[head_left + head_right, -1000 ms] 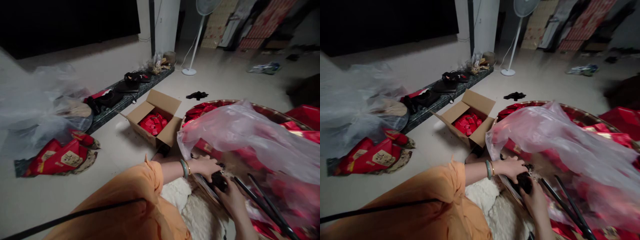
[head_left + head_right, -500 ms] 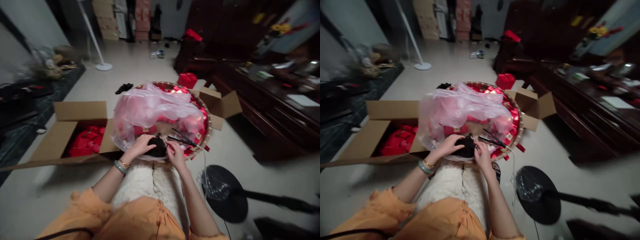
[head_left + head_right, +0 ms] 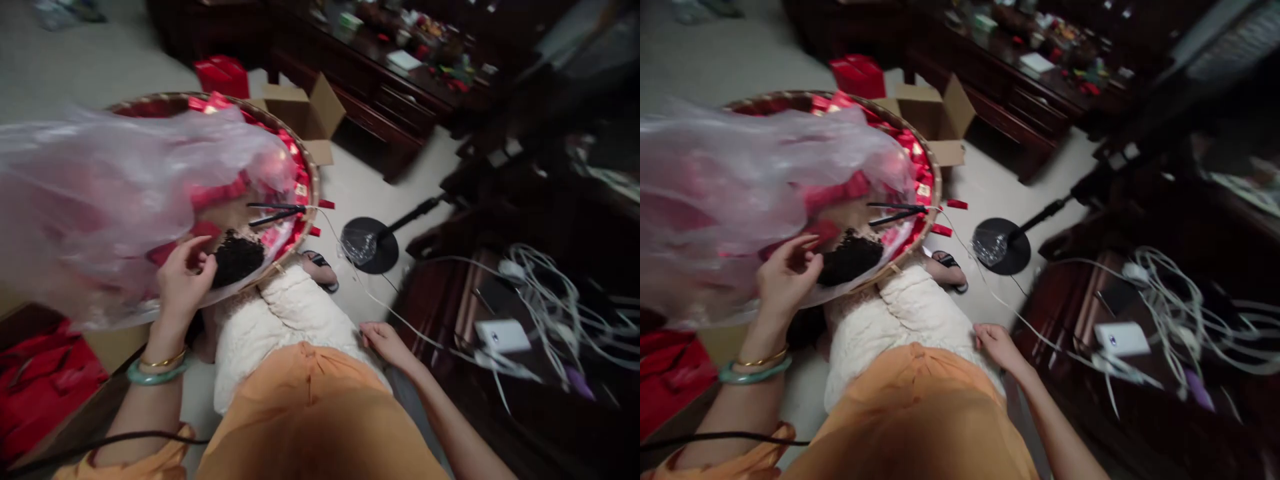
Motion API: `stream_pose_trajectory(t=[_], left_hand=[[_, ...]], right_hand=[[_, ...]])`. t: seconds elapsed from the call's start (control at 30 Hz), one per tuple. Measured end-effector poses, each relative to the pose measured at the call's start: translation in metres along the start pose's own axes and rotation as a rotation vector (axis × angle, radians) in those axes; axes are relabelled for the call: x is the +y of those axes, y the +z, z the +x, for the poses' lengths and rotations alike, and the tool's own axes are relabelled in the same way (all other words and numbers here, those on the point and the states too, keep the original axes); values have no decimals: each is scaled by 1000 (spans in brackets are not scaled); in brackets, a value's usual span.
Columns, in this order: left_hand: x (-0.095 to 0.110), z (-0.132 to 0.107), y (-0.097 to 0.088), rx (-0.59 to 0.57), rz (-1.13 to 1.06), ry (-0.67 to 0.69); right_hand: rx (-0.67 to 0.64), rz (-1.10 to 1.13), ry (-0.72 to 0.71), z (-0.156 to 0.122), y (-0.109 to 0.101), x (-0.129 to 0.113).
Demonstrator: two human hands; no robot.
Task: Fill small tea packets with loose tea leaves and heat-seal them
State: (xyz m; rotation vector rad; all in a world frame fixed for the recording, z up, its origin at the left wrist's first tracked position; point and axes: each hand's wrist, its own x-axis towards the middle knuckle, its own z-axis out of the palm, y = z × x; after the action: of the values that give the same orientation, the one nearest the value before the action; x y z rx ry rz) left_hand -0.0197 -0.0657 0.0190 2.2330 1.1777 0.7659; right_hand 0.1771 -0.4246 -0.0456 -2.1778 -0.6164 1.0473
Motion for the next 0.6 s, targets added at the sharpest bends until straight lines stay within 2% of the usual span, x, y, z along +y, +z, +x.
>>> stream_pose_trajectory(t=[0.1, 0.2, 0.27, 0.33, 0.43, 0.53, 0.6], left_hand=[[26, -7, 7, -15, -38, 196], [55, -22, 20, -122, -42, 351], [70, -35, 32, -339, -125, 478], [79, -47, 48, -556, -145, 588], [86, -59, 70, -700, -27, 642], [96, -65, 83, -762, -2, 610], [106, -69, 85, -788, -36, 586]], right_hand=[[-53, 28, 173, -54, 7, 29], [-29, 245, 235, -105, -7, 47], [54, 436, 252, -143, -31, 63], [224, 612, 270, -188, -57, 86], [401, 826, 349, -264, -77, 124], [356, 855, 464, -319, -60, 144], [298, 821, 485, -328, -35, 145]])
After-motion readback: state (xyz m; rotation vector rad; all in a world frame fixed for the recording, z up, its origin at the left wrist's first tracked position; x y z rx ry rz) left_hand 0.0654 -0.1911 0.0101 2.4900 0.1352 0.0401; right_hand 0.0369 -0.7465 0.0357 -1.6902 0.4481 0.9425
